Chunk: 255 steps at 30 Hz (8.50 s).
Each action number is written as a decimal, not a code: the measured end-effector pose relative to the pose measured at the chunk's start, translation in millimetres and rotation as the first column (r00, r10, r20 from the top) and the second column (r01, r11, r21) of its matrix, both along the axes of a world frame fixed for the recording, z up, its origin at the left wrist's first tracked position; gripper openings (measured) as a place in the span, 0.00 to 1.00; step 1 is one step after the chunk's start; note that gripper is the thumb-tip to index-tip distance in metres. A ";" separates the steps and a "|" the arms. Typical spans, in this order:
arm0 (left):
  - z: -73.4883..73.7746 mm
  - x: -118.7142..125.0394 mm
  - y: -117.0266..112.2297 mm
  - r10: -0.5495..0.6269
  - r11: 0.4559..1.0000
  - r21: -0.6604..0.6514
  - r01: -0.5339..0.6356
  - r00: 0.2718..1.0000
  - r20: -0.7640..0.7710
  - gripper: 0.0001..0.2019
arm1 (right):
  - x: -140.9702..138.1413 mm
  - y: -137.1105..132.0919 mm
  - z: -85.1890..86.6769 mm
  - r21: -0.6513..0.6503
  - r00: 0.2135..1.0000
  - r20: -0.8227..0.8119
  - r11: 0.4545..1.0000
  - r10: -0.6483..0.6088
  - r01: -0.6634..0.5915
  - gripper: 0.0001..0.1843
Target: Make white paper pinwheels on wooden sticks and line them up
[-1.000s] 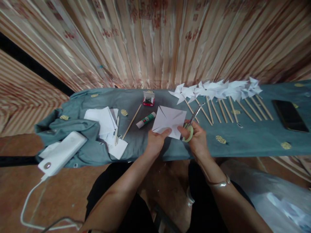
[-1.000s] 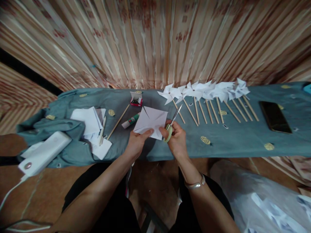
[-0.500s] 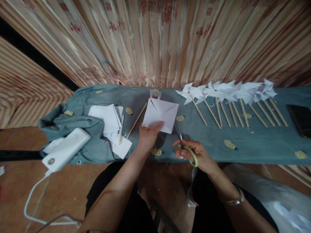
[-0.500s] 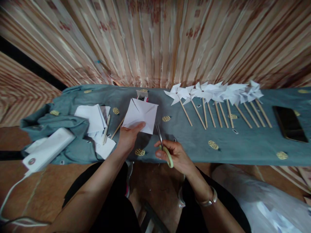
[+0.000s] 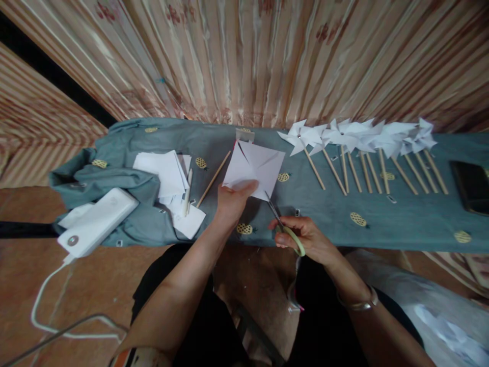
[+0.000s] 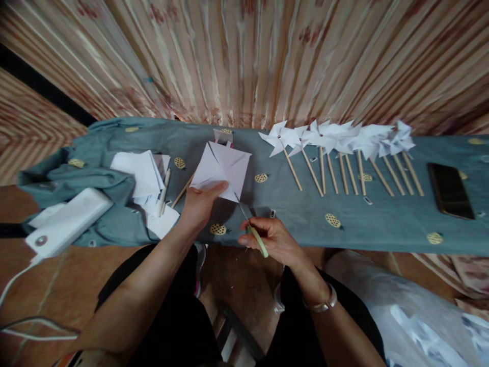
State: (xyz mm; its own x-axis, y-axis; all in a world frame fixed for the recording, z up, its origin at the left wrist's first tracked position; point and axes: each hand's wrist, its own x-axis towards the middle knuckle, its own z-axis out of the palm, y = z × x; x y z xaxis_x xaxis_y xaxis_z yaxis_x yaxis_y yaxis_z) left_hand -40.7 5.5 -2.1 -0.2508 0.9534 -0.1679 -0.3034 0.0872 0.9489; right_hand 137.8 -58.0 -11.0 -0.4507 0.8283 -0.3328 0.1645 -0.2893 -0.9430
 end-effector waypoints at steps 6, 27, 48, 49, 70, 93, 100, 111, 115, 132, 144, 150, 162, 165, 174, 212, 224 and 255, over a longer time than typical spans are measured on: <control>-0.8 1.1 -0.9 -0.006 0.999 -0.049 0.007 1.000 0.010 0.10 | -0.7 -0.6 0.6 -0.029 1.000 -0.013 0.999 -0.023 0.023 0.20; -2.8 1.7 -3.5 -0.012 1.000 -0.023 0.012 1.000 -0.010 0.09 | -6.4 -0.3 2.9 -0.112 0.991 -0.044 0.986 -0.129 0.123 0.19; -2.8 0.9 -1.8 -0.013 1.000 -0.008 0.012 0.999 -0.031 0.09 | -8.4 -0.5 -1.2 -0.156 0.982 -0.034 0.972 -0.185 0.177 0.22; -2.6 1.0 -2.2 -0.018 1.000 -0.019 0.017 0.999 -0.034 0.09 | -8.7 -0.6 -1.0 -0.156 0.982 -0.035 0.972 -0.185 0.178 0.22; -2.8 3.7 -5.2 -0.071 0.997 0.002 0.071 0.997 0.022 0.08 | -8.8 -1.2 1.3 -0.149 0.980 -0.014 0.970 -0.199 0.195 0.22; 3.3 12.1 -13.4 -0.135 0.988 -0.079 0.131 0.990 -0.035 0.07 | -6.4 -2.5 -1.0 -0.025 0.982 -0.024 0.982 -0.186 0.186 0.21; 3.4 14.0 -13.8 -0.135 0.989 -0.065 0.134 0.991 -0.013 0.09 | -6.5 -3.7 -2.6 -0.030 0.982 -0.032 0.982 -0.189 0.188 0.22; 4.5 17.9 -15.6 -0.142 0.984 -0.114 0.137 0.989 -0.040 0.07 | -5.7 -3.2 0.5 -0.058 0.973 -0.034 0.972 -0.230 0.228 0.23; 2.1 17.6 -15.1 -0.150 0.985 -0.092 0.147 0.988 -0.025 0.07 | -5.1 -3.9 -1.4 -0.058 0.975 -0.017 0.974 -0.222 0.220 0.23; 3.1 18.0 -16.6 -0.159 0.982 -0.110 0.154 0.986 -0.044 0.08 | -5.6 -4.0 -2.6 -0.052 0.972 -0.027 0.971 -0.234 0.232 0.24; 3.5 18.9 -18.1 -0.159 0.985 -0.076 0.157 0.987 -0.015 0.08 | -4.6 -5.3 -2.8 -0.023 0.977 -0.027 0.977 -0.212 0.212 0.23; 4.9 19.8 -18.1 -0.145 0.986 -0.083 0.142 0.989 -0.028 0.10 | -3.4 -5.5 -4.1 -0.030 0.976 -0.032 0.976 -0.216 0.215 0.23; 7.0 21.2 -18.9 -0.174 0.982 -0.075 0.174 0.985 0.001 0.09 | -4.5 -5.8 -1.6 -0.049 0.970 -0.039 0.970 -0.239 0.237 0.22; 8.0 21.9 -19.8 -0.172 0.980 -0.101 0.171 0.985 0.000 0.08 | -5.5 -6.9 -1.4 -0.038 0.970 -0.039 0.970 -0.241 0.240 0.23; -1.7 21.7 -14.3 -0.164 0.985 -0.047 0.169 0.982 0.089 0.11 | -3.5 -15.0 -3.2 -0.005 0.978 0.006 0.978 -0.207 0.207 0.23; -25.5 20.2 -22.2 -0.413 0.901 -0.007 0.434 0.853 -0.320 0.25 | 50.0 16.5 33.1 0.317 0.054 0.948 0.912 -0.314 -0.260 0.17; -8.2 -1.1 -31.2 -0.100 0.908 0.161 0.387 0.573 -0.813 0.21 | 38.7 27.7 27.9 0.404 0.081 0.915 0.882 -0.396 -0.244 0.14; -19.3 79.1 -51.8 -0.380 0.645 -0.012 0.764 0.307 -0.873 0.23 | 45.3 20.3 25.9 0.418 0.056 0.904 0.849 -0.423 -0.325 0.18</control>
State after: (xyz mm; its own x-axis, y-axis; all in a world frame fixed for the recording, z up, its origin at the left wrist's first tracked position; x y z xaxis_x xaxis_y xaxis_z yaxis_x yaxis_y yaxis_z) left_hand 38.4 -46.2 -21.4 0.5562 0.8215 0.1253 0.5123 -0.4577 0.7267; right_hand 183.1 -37.7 14.9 0.0197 0.9993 -0.0318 0.9935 -0.0160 0.1126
